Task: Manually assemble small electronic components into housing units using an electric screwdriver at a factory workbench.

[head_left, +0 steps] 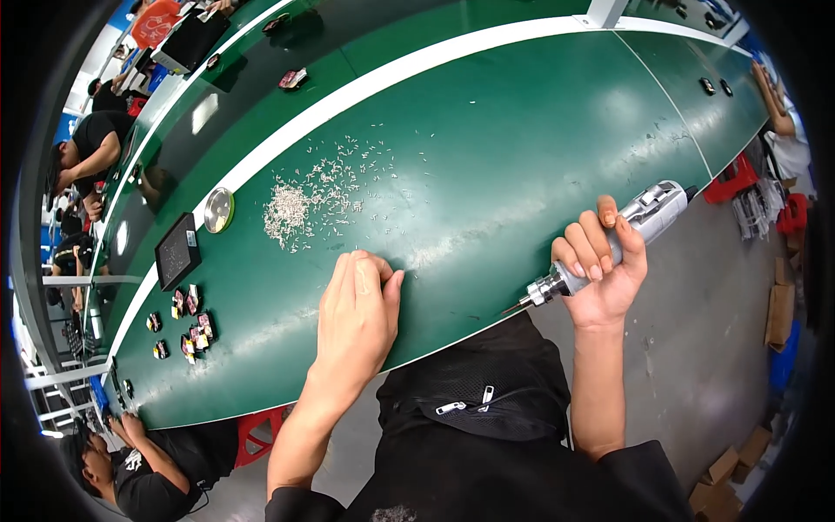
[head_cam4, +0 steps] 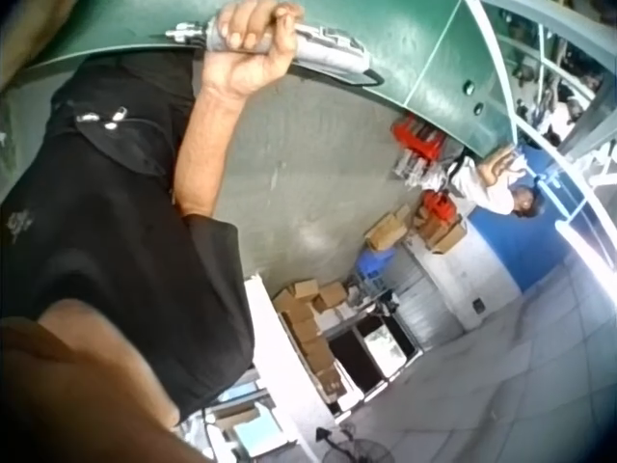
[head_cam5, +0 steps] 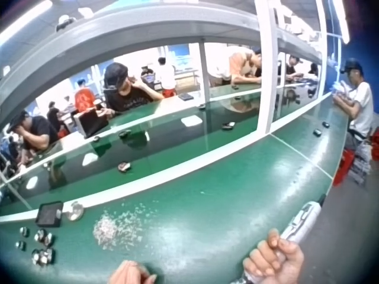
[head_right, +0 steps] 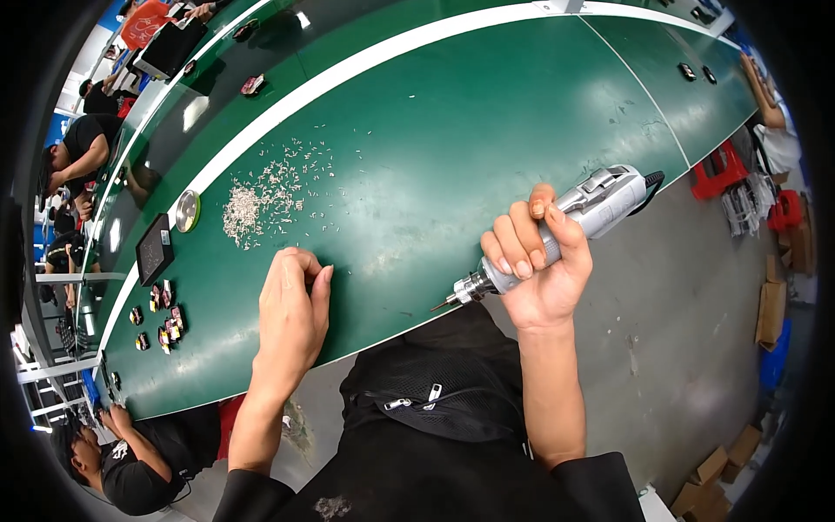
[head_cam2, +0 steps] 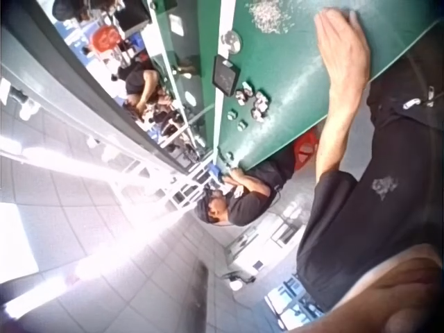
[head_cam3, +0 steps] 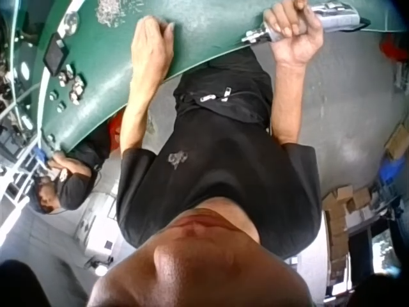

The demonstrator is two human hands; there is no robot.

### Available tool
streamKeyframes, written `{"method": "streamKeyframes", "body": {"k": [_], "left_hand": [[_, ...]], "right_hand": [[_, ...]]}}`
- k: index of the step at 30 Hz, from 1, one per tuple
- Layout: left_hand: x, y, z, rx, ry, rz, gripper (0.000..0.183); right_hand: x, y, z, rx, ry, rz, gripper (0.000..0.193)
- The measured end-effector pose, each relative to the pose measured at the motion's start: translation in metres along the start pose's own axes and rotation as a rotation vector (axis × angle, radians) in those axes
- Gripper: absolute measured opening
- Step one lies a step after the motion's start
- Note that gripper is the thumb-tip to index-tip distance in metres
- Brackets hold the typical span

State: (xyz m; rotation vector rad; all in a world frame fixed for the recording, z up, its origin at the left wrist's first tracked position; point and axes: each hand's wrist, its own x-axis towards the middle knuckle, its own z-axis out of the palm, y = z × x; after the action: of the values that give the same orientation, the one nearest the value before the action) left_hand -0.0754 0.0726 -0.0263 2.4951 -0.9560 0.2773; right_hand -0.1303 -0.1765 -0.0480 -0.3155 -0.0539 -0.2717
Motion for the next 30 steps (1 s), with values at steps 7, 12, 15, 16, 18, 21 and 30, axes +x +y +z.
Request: {"method": "streamKeyframes", "body": {"k": [7,12,15,16,18,21,30], "left_hand": [[-0.025,0.038,-0.003,-1.122,0.02,-0.419,0.015],[-0.027,0.055,0.011,-1.628,0.037,-0.398,0.025],[-0.025,0.063,0.01,-1.846,0.031,-0.472,0.031],[-0.026,0.065,0.01,-1.848,0.033,-0.475,0.031],[-0.026,0.068,0.01,-1.939,0.029,-0.461,0.031],[-0.028,0.065,0.009,-1.921,0.032,-0.481,0.031],[-0.023,0.071,0.009,-1.856,0.006,-0.492,0.031]], "right_hand": [[-0.007,0.009,0.035,0.021,-0.123,0.005,0.012],[-0.004,0.018,0.067,-0.042,-0.211,-0.033,0.013],[-0.004,0.015,0.072,-0.068,-0.227,-0.053,0.013],[-0.004,0.016,0.072,-0.082,-0.239,-0.057,0.014],[-0.005,0.017,0.071,-0.079,-0.222,-0.053,0.014],[-0.005,0.023,0.066,-0.053,-0.209,-0.038,0.014],[-0.005,0.018,0.063,-0.053,-0.207,-0.033,0.015]]}}
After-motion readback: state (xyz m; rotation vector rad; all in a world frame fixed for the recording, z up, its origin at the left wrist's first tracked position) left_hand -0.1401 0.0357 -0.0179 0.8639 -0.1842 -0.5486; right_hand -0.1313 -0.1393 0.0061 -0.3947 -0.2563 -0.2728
